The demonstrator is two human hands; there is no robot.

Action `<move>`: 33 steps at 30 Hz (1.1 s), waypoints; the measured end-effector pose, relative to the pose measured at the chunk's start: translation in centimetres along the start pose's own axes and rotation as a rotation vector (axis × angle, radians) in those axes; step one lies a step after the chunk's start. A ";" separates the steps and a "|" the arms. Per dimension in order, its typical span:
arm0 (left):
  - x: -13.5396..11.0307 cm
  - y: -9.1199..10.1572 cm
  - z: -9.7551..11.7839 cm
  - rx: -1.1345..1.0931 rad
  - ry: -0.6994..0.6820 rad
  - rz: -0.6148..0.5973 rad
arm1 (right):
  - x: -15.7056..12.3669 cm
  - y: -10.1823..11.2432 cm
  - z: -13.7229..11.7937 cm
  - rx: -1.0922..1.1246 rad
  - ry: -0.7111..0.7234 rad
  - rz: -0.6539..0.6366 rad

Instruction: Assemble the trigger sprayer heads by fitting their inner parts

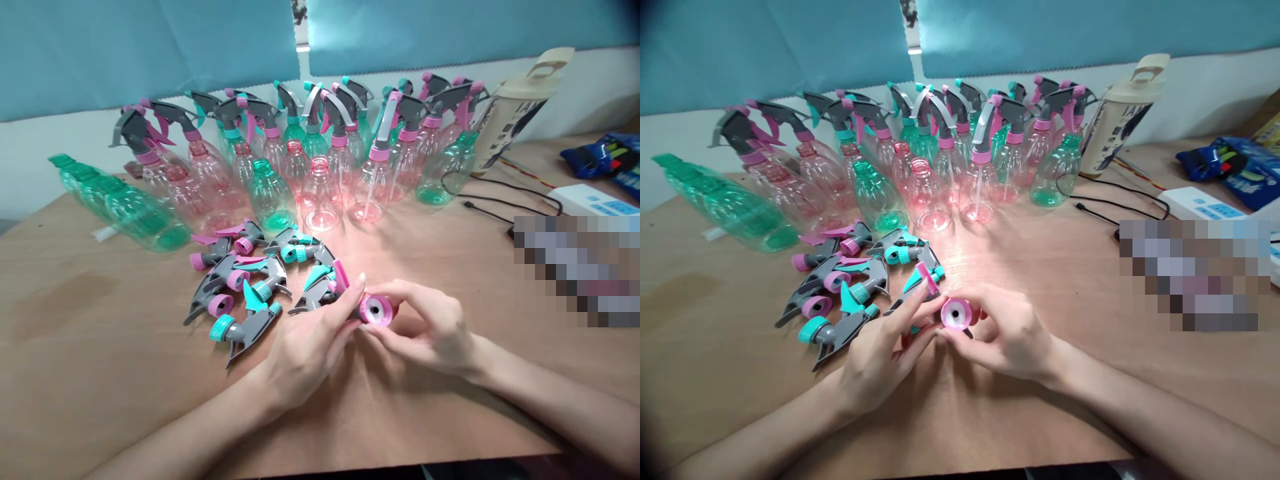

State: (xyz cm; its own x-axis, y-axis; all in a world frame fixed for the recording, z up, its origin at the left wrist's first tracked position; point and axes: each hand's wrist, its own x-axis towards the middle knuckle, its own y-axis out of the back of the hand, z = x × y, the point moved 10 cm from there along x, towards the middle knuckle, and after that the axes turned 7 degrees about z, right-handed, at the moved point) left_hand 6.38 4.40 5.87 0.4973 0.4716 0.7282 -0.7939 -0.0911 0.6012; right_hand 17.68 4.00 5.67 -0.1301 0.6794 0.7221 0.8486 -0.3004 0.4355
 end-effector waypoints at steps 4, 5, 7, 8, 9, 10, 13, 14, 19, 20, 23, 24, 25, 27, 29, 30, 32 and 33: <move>0.2 1.1 0.6 -0.101 -0.040 0.107 | 1.4 2.8 2.4 -0.216 -0.075 0.098; 0.3 1.2 0.5 -0.121 -0.042 0.115 | 1.9 3.8 3.4 -0.295 -0.097 0.123; 0.3 1.2 -0.1 -0.136 -0.021 0.116 | 2.6 6.1 5.9 -0.460 -0.161 0.166; 0.3 1.1 -0.5 -0.134 -0.004 0.113 | 2.8 7.3 7.3 -0.538 -0.191 0.180; 0.3 1.1 -0.9 -0.128 0.011 0.113 | 3.0 8.3 8.5 -0.615 -0.209 0.183; 0.3 1.1 -1.1 -0.118 0.022 0.113 | 3.0 8.8 9.8 -0.686 -0.229 0.141; 0.5 1.4 -1.2 -0.101 0.016 0.131 | 2.4 9.3 12.9 -0.961 -0.271 -0.040; 0.6 1.6 -1.2 -0.103 0.013 0.143 | 2.0 9.0 13.7 -1.027 -0.281 -0.127; 0.9 2.2 -1.0 -0.093 0.031 0.158 | 0.5 8.1 15.3 -1.084 -0.358 -0.300; 0.9 2.2 -1.1 -0.092 0.038 0.153 | 0.4 8.2 15.3 -1.087 -0.380 -0.295; 0.7 1.7 -1.1 -0.103 0.051 0.120 | 0.2 8.7 15.3 -1.125 -0.416 -0.261; 0.6 1.6 -1.0 -0.106 0.046 0.110 | 0.3 8.7 15.0 -1.130 -0.399 -0.239; 0.6 1.5 -0.9 -0.103 0.039 0.103 | 0.4 8.6 14.5 -1.123 -0.367 -0.210; 0.8 1.5 -0.7 -0.075 0.026 0.095 | 0.7 8.0 13.2 -1.068 -0.295 -0.142; 1.1 1.7 -0.5 -0.016 0.022 0.081 | 1.1 7.0 11.7 -0.979 -0.238 -0.079; 1.3 2.0 -0.5 0.018 0.025 0.067 | 1.3 6.3 11.0 -0.926 -0.213 -0.063; 1.4 3.0 -0.8 0.083 0.042 0.050 | 1.7 4.5 9.3 -0.794 -0.147 -0.062; 1.2 3.8 -1.0 0.112 0.057 0.045 | 1.8 3.4 8.4 -0.715 -0.108 -0.080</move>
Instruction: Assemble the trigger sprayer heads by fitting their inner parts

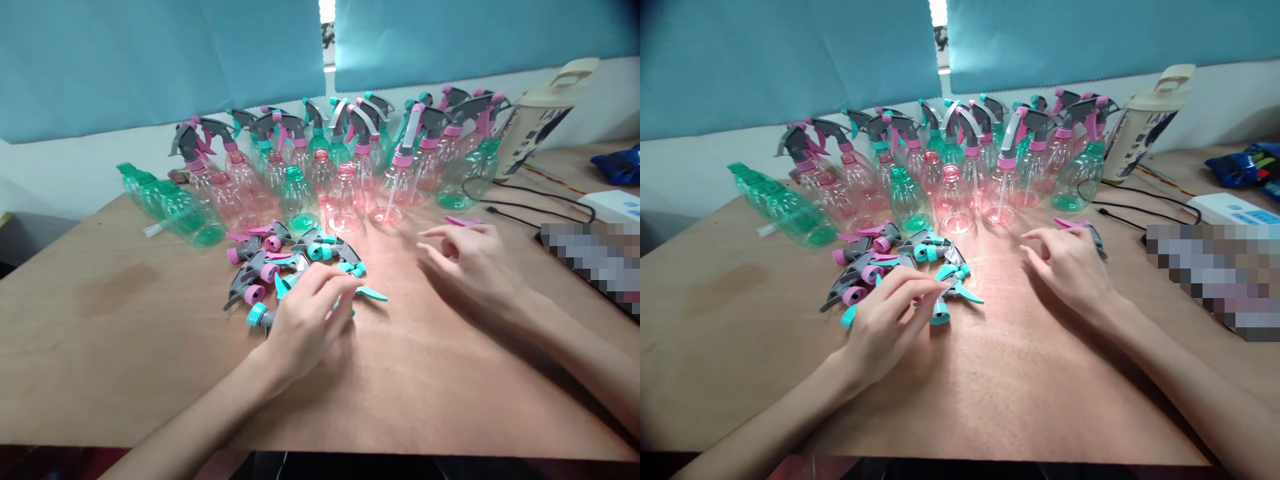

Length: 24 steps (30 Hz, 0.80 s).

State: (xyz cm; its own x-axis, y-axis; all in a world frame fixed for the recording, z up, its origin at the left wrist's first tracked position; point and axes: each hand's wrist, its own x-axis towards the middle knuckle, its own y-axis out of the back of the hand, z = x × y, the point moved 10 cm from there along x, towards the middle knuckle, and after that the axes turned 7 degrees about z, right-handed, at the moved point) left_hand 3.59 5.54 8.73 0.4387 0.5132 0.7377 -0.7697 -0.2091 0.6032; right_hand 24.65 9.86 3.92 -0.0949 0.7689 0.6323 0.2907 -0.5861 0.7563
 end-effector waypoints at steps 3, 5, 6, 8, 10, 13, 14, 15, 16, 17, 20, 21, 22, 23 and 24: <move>-1.1 3.1 -2.0 0.098 0.102 -0.003 | -0.3 -0.6 -4.0 0.236 0.127 -0.036; -2.6 5.3 -4.4 0.197 0.269 -0.019 | -0.7 -0.6 -6.2 0.366 0.181 -0.044; -3.6 6.5 -5.6 0.251 0.369 -0.017 | -0.8 -0.5 -7.3 0.416 0.201 -0.046; -5.6 7.9 -7.6 0.280 0.546 -0.062 | -1.0 -0.2 -9.4 0.496 0.242 -0.043; -7.5 8.2 -8.8 0.236 0.668 -0.122 | -1.0 0.2 -11.6 0.552 0.285 -0.026; -9.2 7.5 -9.4 0.199 0.736 -0.193 | -0.8 0.9 -14.6 0.597 0.368 0.017; -9.5 7.3 -9.4 0.214 0.739 -0.203 | -0.7 1.0 -15.5 0.597 0.400 0.027; -9.7 7.1 -9.5 0.237 0.738 -0.200 | -0.7 1.0 -16.4 0.594 0.431 0.027; -9.9 7.0 -9.6 0.259 0.735 -0.195 | -0.6 0.9 -17.0 0.582 0.455 0.019; -9.9 6.9 -9.6 0.277 0.731 -0.187 | -0.6 0.7 -17.5 0.566 0.470 0.002; -10.0 6.9 -9.5 0.283 0.738 -0.148 | -0.7 0.0 -17.8 0.498 0.457 -0.048; -10.1 7.0 -9.4 0.272 0.746 -0.136 | -0.7 0.0 -17.4 0.475 0.432 -0.041; -10.1 7.0 -9.3 0.257 0.755 -0.130 | -0.7 0.3 -16.9 0.457 0.404 -0.019; -10.2 7.1 -9.1 0.242 0.764 -0.129 | -0.8 0.6 -16.4 0.444 0.379 0.009; -10.2 7.1 -9.0 0.230 0.773 -0.132 | -1.0 0.9 -15.8 0.431 0.360 0.036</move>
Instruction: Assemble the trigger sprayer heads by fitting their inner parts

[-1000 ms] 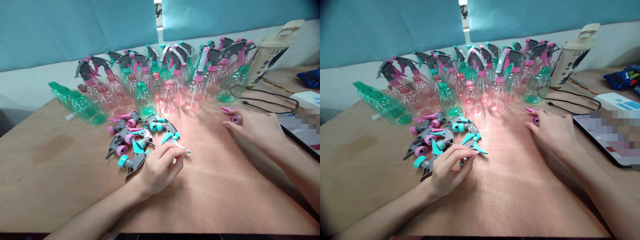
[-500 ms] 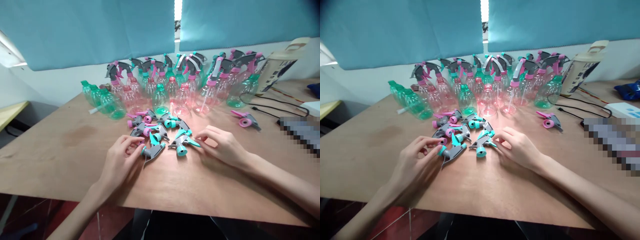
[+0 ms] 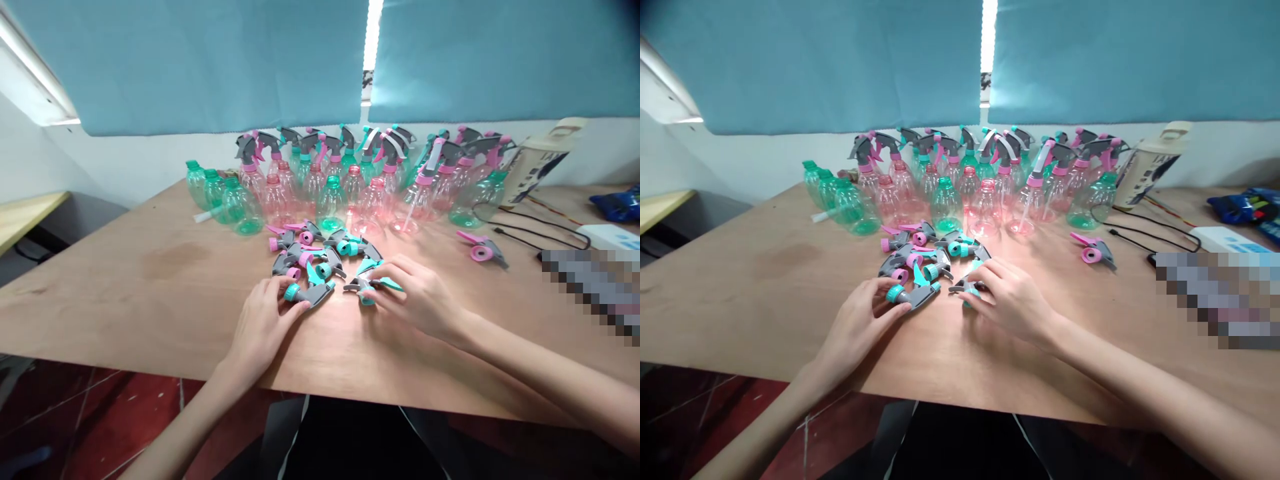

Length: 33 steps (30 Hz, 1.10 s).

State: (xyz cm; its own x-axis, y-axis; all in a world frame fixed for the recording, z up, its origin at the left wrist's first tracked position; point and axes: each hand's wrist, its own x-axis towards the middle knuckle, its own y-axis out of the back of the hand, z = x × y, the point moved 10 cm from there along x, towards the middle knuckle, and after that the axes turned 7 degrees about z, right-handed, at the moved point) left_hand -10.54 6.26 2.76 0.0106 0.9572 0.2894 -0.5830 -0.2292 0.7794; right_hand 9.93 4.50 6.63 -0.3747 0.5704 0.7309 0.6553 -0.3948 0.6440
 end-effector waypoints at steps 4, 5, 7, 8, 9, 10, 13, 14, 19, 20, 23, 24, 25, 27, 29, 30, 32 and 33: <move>-0.5 0.4 -0.1 -0.025 0.023 -0.005 | -1.2 0.3 0.8 -0.052 -0.048 -0.052; -0.5 0.5 -0.2 -0.028 0.027 0.000 | -1.5 0.0 1.0 -0.054 -0.068 -0.085; -0.5 0.4 -0.6 -0.026 0.044 -0.003 | -2.0 -0.5 1.3 -0.049 -0.102 -0.127; -0.5 0.3 -0.9 -0.023 0.055 -0.008 | -2.2 -0.7 1.4 -0.046 -0.113 -0.134; -0.5 0.2 -1.0 -0.022 0.063 -0.012 | -2.4 -0.9 1.4 -0.044 -0.118 -0.139; -0.5 0.2 -1.1 -0.026 0.066 -0.007 | -2.5 -1.2 1.3 -0.043 -0.117 -0.148; -0.8 0.7 -0.8 -0.098 0.070 0.039 | -2.9 -2.2 0.7 -0.044 -0.095 -0.190; -1.0 0.9 -0.9 -0.140 0.093 0.055 | -2.9 -2.5 0.4 -0.042 -0.088 -0.203; -1.4 1.3 -0.8 -0.385 0.196 0.099 | -2.7 -3.4 -0.3 -0.063 -0.091 -0.237; -1.3 1.5 -0.5 -0.405 0.189 0.114 | -2.6 -3.5 -0.4 -0.065 -0.091 -0.242; -0.8 2.4 1.0 -0.389 0.135 0.171 | -2.2 -3.7 -0.8 -0.033 -0.089 -0.248; -0.6 2.7 1.7 -0.371 0.102 0.190 | -2.0 -3.6 -0.9 -0.009 -0.091 -0.250; -0.5 3.0 2.6 -0.352 0.059 0.217 | -1.9 -3.6 -0.8 0.019 -0.095 -0.256; -0.4 3.6 4.5 -0.301 -0.051 0.287 | -1.8 -3.5 -0.6 0.085 -0.114 -0.283; -0.3 3.7 6.8 -0.226 -0.191 0.358 | -1.7 -3.0 0.0 0.151 -0.140 -0.300; -0.4 3.5 8.0 -0.192 -0.270 0.381 | -1.7 -2.6 0.6 0.178 -0.158 -0.292; -0.3 2.4 10.5 -0.135 -0.433 0.382 | -1.3 -1.1 2.2 0.206 -0.209 -0.212; -0.3 1.6 11.6 -0.115 -0.508 0.369 | -1.1 0.0 3.3 0.207 -0.243 -0.143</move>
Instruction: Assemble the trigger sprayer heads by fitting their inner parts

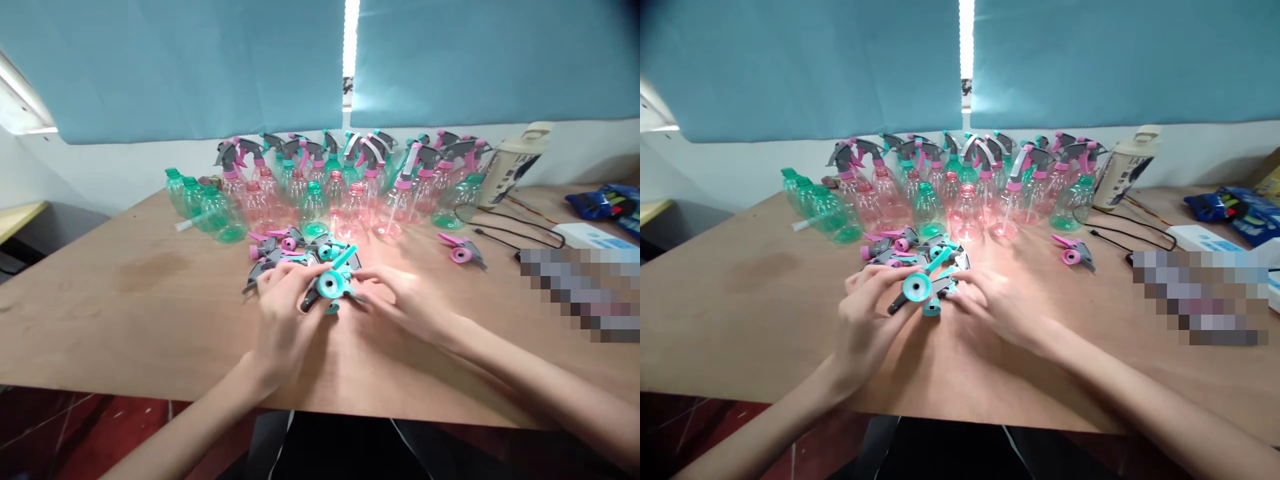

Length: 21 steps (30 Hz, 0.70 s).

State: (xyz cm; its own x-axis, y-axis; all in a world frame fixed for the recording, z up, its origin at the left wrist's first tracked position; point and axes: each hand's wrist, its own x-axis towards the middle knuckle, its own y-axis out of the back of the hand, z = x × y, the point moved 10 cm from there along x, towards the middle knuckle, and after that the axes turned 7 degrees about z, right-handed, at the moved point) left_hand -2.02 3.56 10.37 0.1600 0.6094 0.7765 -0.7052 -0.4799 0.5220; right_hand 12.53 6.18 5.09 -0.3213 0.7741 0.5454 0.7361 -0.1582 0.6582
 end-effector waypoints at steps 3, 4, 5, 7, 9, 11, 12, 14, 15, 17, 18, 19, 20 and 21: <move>0.5 -3.2 1.9 -0.016 -0.152 -0.055 | 0.3 4.3 3.1 0.012 -0.113 0.249; 0.6 -4.2 2.3 -0.026 -0.180 -0.070 | 0.2 5.5 4.2 0.014 -0.149 0.318; 0.8 -5.3 2.5 -0.036 -0.199 -0.086 | 0.0 6.4 5.2 0.020 -0.179 0.376; 0.9 -7.4 2.7 -0.058 -0.213 -0.129 | -0.7 7.6 6.8 0.040 -0.215 0.461; 1.0 -9.4 2.5 -0.085 -0.204 -0.198 | -1.4 7.8 7.5 0.057 -0.225 0.494; 0.9 -11.1 2.0 -0.099 -0.171 -0.293 | -2.0 7.0 7.4 0.066 -0.222 0.471; 0.8 -11.7 1.7 -0.097 -0.150 -0.342 | -2.2 6.5 7.1 0.069 -0.220 0.445; 0.7 -12.4 1.0 -0.085 -0.109 -0.415 | -2.6 5.1 6.2 0.095 -0.200 0.375; 0.7 -12.5 0.8 -0.081 -0.092 -0.435 | -2.8 4.4 5.6 0.114 -0.190 0.334; 0.8 -12.4 0.5 -0.084 -0.075 -0.455 | -3.0 3.1 4.7 0.149 -0.170 0.246; 0.7 -12.3 0.4 -0.088 -0.070 -0.461 | -3.1 2.5 4.5 0.164 -0.165 0.208; 0.7 -12.2 0.4 -0.089 -0.068 -0.466 | -3.1 2.1 4.3 0.179 -0.165 0.175; 0.6 -12.2 0.4 -0.090 -0.069 -0.470 | -3.2 1.7 4.4 0.194 -0.170 0.151; 0.5 -12.1 0.4 -0.088 -0.073 -0.473 | -3.2 1.5 4.5 0.207 -0.180 0.131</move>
State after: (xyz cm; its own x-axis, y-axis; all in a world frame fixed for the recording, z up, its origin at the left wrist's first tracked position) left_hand 6.93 9.41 4.59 0.5225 0.7006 0.4859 -0.5988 -0.1042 0.7941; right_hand 17.32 6.23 1.98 -0.1182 0.8546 0.5056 0.8758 -0.1502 0.4586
